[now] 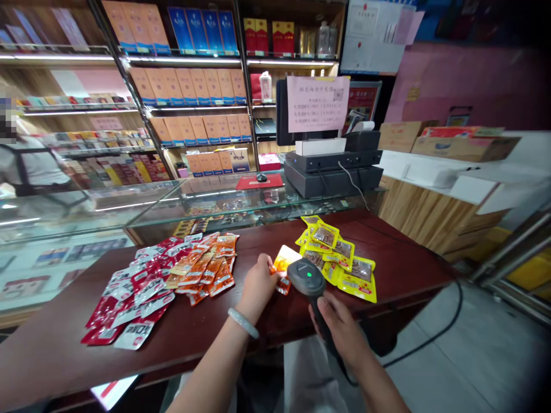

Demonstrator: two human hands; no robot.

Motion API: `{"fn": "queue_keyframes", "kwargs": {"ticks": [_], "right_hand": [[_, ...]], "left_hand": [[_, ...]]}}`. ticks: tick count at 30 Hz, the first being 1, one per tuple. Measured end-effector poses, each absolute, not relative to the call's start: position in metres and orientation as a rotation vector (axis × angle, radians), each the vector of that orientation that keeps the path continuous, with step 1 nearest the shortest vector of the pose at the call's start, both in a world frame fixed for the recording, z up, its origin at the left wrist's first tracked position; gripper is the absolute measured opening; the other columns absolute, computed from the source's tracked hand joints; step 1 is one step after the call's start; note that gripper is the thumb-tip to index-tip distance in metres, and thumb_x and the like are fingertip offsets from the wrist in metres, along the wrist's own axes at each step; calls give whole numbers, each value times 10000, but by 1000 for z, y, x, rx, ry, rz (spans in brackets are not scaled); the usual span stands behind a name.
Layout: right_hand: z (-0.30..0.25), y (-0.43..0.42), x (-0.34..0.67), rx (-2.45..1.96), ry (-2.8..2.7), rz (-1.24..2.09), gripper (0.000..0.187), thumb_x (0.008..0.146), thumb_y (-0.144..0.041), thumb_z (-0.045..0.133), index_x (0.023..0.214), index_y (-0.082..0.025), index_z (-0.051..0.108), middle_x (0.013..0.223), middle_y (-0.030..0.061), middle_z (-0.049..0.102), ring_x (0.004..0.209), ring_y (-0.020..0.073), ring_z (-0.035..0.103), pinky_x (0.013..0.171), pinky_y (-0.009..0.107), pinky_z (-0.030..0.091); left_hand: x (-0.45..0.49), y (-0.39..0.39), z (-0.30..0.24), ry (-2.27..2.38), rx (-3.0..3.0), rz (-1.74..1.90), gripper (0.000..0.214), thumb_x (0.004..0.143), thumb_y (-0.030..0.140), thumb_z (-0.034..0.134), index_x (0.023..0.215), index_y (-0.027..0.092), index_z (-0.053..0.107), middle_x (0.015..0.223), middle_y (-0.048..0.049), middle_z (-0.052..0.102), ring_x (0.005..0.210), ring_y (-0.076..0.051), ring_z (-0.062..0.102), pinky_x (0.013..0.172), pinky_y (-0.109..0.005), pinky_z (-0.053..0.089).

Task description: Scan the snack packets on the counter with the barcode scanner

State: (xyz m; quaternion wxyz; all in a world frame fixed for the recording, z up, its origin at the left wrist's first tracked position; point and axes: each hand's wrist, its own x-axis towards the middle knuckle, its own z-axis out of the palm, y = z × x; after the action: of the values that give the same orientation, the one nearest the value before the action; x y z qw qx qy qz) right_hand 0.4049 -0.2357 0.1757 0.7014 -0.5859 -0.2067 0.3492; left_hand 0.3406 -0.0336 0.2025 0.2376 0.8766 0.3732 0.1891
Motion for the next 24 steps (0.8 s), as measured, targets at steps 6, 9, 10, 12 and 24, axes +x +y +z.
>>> {"fn": "queue_keyframes", "kwargs": {"ticks": [6, 9, 10, 12, 24], "right_hand": [[172, -252, 414, -1286, -273, 689, 514, 723, -700, 672, 883, -214, 629, 634, -23, 600, 489, 112, 512, 449, 207, 412], [171, -261, 419, -1282, -216, 623, 495, 739, -685, 670, 855, -207, 613, 650, 1, 637, 497, 123, 532, 448, 215, 411], [170, -264, 420, -1283, -207, 604, 491, 744, -680, 670, 860, -206, 609, 658, 8, 648, 498, 126, 536, 445, 217, 409], [168, -269, 423, -1290, -193, 579, 496, 741, -681, 672, 861, -206, 602, 660, 16, 658, 489, 129, 536, 433, 220, 399], [187, -228, 423, -1176, -317, 715, 488, 779, -665, 642, 722, -195, 525, 548, -59, 500, 407, 56, 411, 367, 158, 314]], "left_hand": [[387, -41, 214, 897, 2266, 690, 240, 797, 326, 662, 856, 235, 448, 707, 47, 570, 647, -133, 554, 590, -227, 353], [425, -50, 211, 779, 2229, 705, 196, 801, 265, 632, 807, 226, 440, 693, 51, 548, 633, -116, 528, 580, -217, 353], [436, -53, 209, 751, 2218, 694, 189, 800, 247, 624, 791, 224, 436, 687, 52, 543, 628, -111, 519, 573, -214, 352], [452, -56, 206, 722, 2197, 680, 189, 798, 232, 614, 768, 219, 428, 686, 52, 540, 632, -106, 516, 569, -207, 362], [446, 13, 188, 964, 1763, 633, 96, 916, 135, 440, 988, 195, 459, 831, -2, 631, 588, -73, 634, 566, -199, 520]]}}
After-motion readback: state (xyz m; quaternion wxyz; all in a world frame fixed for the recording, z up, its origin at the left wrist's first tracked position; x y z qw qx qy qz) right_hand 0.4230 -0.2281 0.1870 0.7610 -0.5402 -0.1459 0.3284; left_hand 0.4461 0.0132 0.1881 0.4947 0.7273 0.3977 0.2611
